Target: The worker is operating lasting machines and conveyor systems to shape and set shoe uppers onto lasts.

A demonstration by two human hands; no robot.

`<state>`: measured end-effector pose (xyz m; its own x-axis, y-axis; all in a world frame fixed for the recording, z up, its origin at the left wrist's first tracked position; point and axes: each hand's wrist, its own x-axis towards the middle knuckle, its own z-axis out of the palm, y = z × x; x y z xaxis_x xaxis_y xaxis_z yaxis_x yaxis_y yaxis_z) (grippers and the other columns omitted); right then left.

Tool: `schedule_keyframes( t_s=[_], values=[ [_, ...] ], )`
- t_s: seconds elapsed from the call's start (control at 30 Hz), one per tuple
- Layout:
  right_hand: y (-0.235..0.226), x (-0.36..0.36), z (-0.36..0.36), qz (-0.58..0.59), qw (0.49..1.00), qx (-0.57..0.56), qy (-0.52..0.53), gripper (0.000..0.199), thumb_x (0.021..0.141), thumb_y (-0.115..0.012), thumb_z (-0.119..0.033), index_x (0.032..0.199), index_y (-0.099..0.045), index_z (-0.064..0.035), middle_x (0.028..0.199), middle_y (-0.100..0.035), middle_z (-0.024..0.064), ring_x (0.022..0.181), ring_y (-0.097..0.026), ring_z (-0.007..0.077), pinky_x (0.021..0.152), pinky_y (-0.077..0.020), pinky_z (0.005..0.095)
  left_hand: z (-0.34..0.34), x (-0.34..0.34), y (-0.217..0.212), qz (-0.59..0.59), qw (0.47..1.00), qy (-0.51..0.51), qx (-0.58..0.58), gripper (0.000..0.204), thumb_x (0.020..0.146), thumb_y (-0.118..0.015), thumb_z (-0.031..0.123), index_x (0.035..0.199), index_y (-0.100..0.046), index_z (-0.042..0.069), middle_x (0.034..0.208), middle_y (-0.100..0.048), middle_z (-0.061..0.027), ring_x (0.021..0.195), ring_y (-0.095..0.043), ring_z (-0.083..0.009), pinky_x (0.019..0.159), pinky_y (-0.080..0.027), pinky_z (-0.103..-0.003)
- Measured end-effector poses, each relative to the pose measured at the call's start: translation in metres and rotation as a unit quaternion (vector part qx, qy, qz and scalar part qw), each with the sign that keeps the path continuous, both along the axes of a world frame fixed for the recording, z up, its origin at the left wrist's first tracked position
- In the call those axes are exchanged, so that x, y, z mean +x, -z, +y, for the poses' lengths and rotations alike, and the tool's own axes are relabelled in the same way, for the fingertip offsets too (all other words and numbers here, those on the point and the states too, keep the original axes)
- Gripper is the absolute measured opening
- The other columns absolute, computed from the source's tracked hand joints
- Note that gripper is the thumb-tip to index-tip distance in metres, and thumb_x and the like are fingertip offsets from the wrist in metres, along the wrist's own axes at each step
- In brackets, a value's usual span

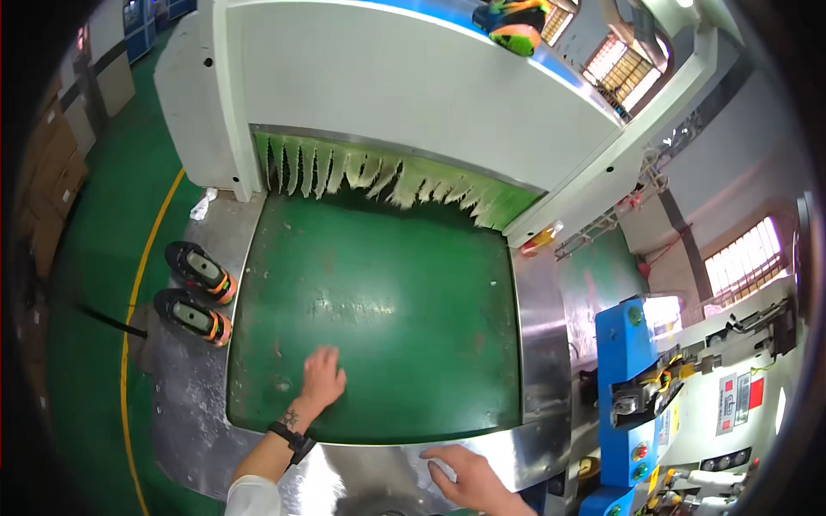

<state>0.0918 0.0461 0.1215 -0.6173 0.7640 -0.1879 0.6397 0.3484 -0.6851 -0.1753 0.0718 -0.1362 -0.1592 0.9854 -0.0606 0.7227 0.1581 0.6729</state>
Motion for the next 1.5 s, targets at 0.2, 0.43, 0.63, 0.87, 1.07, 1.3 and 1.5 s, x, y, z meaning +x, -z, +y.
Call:
schedule_keyframes(
  t_s=[0.2, 0.43, 0.63, 0.87, 1.07, 1.3, 1.5],
  values=[
    [0.069, -0.054, 0.15, 0.046, 0.993, -0.015, -0.112, 0.033, 0.085, -0.06, -0.009, 0.118, -0.056, -0.0039, 0.113, -0.062, 0.0172, 0.104, -0.061, 0.0347, 0.088, -0.051, 0.0391, 0.036, -0.036, 0.058, 0.147, 0.981, -0.103, 0.071, 0.052, 0.08, -0.061, 0.021, 0.125, -0.049, -0.002, 0.142, -0.037, -0.0246, 0.133, -0.035, -0.0387, 0.109, -0.026, -0.051],
    [0.244, -0.163, 0.419, -0.254, 0.83, 0.33, -0.372, 0.05, 0.081, -0.055, -0.009, 0.129, -0.045, 0.0008, 0.137, -0.045, 0.02, 0.123, -0.048, 0.0343, 0.098, -0.043, 0.0473, 0.036, -0.045, 0.063, 0.128, 0.988, -0.08, 0.03, 0.053, 0.078, -0.062, 0.021, 0.124, -0.048, 0.0, 0.143, -0.036, -0.023, 0.133, -0.034, -0.0395, 0.107, -0.025, -0.054],
    [0.199, -0.191, 0.629, -0.313, 0.814, 0.475, -0.117, 0.046, 0.091, -0.046, -0.03, 0.133, -0.048, -0.0111, 0.136, -0.049, 0.0151, 0.124, -0.046, 0.037, 0.105, -0.0371, 0.0432, 0.03, -0.052, 0.072, 0.155, 0.985, -0.073, -0.005, 0.052, 0.077, -0.06, 0.023, 0.123, -0.048, 0.0, 0.141, -0.04, -0.0233, 0.13, -0.037, -0.0408, 0.105, -0.027, -0.058],
    [0.251, -0.093, 0.75, -0.412, 0.842, 0.339, -0.075, 0.047, 0.089, -0.048, -0.032, 0.131, -0.049, -0.0107, 0.135, -0.05, 0.0171, 0.126, -0.045, 0.0376, 0.105, -0.0367, 0.0447, 0.035, -0.045, 0.08, 0.147, 0.987, -0.063, -0.004, 0.051, 0.083, -0.054, 0.024, 0.126, -0.046, -0.002, 0.142, -0.038, -0.0254, 0.13, -0.036, -0.0429, 0.106, -0.025, -0.057],
    [0.252, -0.075, 0.668, -0.433, 0.782, 0.44, -0.09, 0.046, 0.085, -0.056, -0.026, 0.127, -0.05, -0.0092, 0.131, -0.05, 0.0215, 0.114, -0.054, 0.0405, 0.095, -0.046, 0.0475, 0.039, -0.042, 0.082, 0.151, 0.985, -0.082, 0.025, 0.049, 0.077, -0.06, 0.022, 0.12, -0.051, 0.0, 0.138, -0.043, -0.023, 0.128, -0.04, -0.0406, 0.105, -0.028, -0.056],
    [0.177, -0.009, 0.417, -0.238, 0.88, 0.38, -0.156, 0.06, 0.065, -0.075, -0.015, 0.12, -0.052, -0.0117, 0.113, -0.054, 0.0151, 0.077, -0.064, 0.034, 0.063, -0.0551, 0.0432, 0.021, -0.041, 0.069, 0.153, 0.979, -0.101, 0.089, 0.05, 0.074, -0.062, 0.019, 0.119, -0.053, 0.001, 0.138, -0.045, -0.019, 0.127, -0.043, -0.0356, 0.105, -0.03, -0.053],
    [0.063, 0.047, 0.14, 0.081, 0.928, -0.143, 0.333, 0.036, 0.076, -0.076, -0.017, 0.104, -0.064, 0.0013, 0.093, -0.068, 0.0073, 0.086, -0.061, 0.0108, 0.078, -0.0505, 0.0284, 0.023, -0.013, 0.052, -0.048, 0.977, -0.207, 0.013, 0.059, 0.084, -0.062, 0.035, 0.129, -0.048, -0.001, 0.133, -0.05, -0.0219, 0.124, -0.047, -0.0376, 0.105, -0.035, -0.049]
  ],
)
